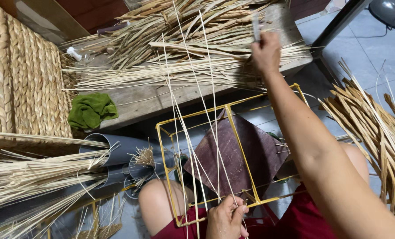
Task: The person sits on the floor and weaves thin bamboo strips onto a yellow metal frame, threading and tightening each strip around the frame bars by hand to build up a woven lattice. They take new strips from a pile beside them and press the woven strips flat as they work.
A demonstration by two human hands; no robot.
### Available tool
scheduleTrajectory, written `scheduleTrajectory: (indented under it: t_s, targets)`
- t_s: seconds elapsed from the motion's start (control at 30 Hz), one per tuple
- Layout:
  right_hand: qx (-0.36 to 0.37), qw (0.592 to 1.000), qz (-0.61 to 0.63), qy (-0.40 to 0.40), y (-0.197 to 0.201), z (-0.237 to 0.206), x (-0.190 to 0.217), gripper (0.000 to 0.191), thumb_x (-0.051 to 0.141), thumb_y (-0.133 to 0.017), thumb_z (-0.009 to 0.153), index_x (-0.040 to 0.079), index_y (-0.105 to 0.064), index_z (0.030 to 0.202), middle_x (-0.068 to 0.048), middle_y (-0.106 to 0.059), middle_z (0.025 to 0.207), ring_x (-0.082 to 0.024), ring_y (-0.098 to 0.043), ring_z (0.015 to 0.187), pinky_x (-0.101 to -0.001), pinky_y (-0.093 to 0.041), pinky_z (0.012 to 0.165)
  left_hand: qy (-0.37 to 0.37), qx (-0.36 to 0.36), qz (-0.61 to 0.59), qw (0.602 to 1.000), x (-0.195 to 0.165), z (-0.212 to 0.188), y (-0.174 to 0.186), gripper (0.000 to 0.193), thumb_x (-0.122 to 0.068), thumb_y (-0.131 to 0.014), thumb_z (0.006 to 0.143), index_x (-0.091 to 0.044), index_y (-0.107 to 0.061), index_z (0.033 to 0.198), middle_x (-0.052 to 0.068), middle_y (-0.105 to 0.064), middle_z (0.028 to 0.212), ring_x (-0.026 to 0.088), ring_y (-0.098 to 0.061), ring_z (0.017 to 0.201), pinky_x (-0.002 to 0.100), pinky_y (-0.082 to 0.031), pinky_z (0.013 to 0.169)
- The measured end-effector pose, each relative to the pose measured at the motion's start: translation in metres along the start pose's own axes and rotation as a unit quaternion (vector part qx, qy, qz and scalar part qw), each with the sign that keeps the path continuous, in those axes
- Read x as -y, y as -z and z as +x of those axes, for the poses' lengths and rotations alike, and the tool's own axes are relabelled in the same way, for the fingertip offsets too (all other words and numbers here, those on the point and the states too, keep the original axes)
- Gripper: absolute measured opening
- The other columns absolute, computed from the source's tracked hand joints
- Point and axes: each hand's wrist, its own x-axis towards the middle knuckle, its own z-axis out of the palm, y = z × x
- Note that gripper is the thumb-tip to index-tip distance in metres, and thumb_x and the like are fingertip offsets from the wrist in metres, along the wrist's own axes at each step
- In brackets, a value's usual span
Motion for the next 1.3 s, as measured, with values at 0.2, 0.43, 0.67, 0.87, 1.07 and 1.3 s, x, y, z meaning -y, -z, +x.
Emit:
scheduleTrajectory:
  t_s: [0.2,0.43,0.67,0.87,1.07,1.3]
  targets:
    - [0.266,0.913,-0.089,0.298,-0.035,-0.02,0.03,0.034,0.02,-0.072,0.087,0.012,-0.071,0.12,-0.012,-0.062,0.105,-0.035,-0.065,0.091,-0.0471,-0.054,0.08,-0.011,-0.007,-0.002,1.0,-0.002,-0.001,0.001,0.009,-0.012,-0.061,0.101,-0.005,-0.064,0.097,0.007,-0.076,0.071,0.014,-0.075,0.054,0.026,-0.059,0.045]
    - [0.213,0.946,-0.044,0.24,-0.041,-0.01,0.024,0.035,0.022,-0.068,0.094,0.011,-0.068,0.128,-0.017,-0.062,0.117,-0.037,-0.063,0.099,-0.0475,-0.054,0.083,-0.042,-0.013,-0.025,0.999,-0.001,0.001,0.002,0.006,-0.009,-0.062,0.099,-0.004,-0.065,0.097,0.01,-0.076,0.071,0.015,-0.075,0.053,0.028,-0.059,0.046]
    - [0.138,0.95,-0.183,0.212,-0.04,-0.008,0.014,0.015,0.026,-0.076,0.093,0.013,-0.075,0.102,-0.012,-0.067,0.103,-0.036,-0.063,0.099,-0.0487,-0.051,0.08,-0.049,-0.022,-0.036,0.998,0.0,-0.002,0.001,0.007,-0.009,-0.061,0.098,-0.003,-0.064,0.097,0.008,-0.078,0.076,0.016,-0.075,0.052,0.029,-0.058,0.045]
    - [0.074,0.969,-0.141,0.19,-0.032,-0.006,0.018,0.002,0.017,-0.075,0.092,0.017,-0.076,0.095,-0.009,-0.067,0.095,-0.032,-0.064,0.094,-0.0461,-0.049,0.082,-0.034,-0.016,-0.034,0.999,0.001,0.0,0.001,0.011,-0.011,-0.062,0.1,-0.001,-0.064,0.098,0.008,-0.078,0.082,0.014,-0.074,0.053,0.027,-0.058,0.045]
    - [0.029,0.983,-0.037,0.178,0.006,-0.01,0.019,0.006,0.007,-0.072,0.092,0.011,-0.072,0.097,-0.008,-0.074,0.093,-0.029,-0.07,0.086,-0.0446,-0.046,0.08,-0.07,-0.031,-0.053,0.996,0.001,-0.008,0.0,0.013,-0.012,-0.066,0.097,0.001,-0.066,0.1,0.01,-0.078,0.08,0.015,-0.072,0.051,0.027,-0.054,0.04]
    - [0.084,0.983,0.057,0.153,0.171,-0.039,-0.043,0.011,0.002,-0.073,0.105,-0.003,-0.077,0.114,-0.013,-0.071,0.099,-0.017,-0.067,0.095,-0.0295,-0.053,0.083,-0.095,-0.023,-0.05,0.994,0.0,-0.013,-0.002,0.019,-0.018,-0.062,0.099,-0.002,-0.065,0.109,0.009,-0.08,0.089,0.015,-0.073,0.052,0.026,-0.052,0.04]
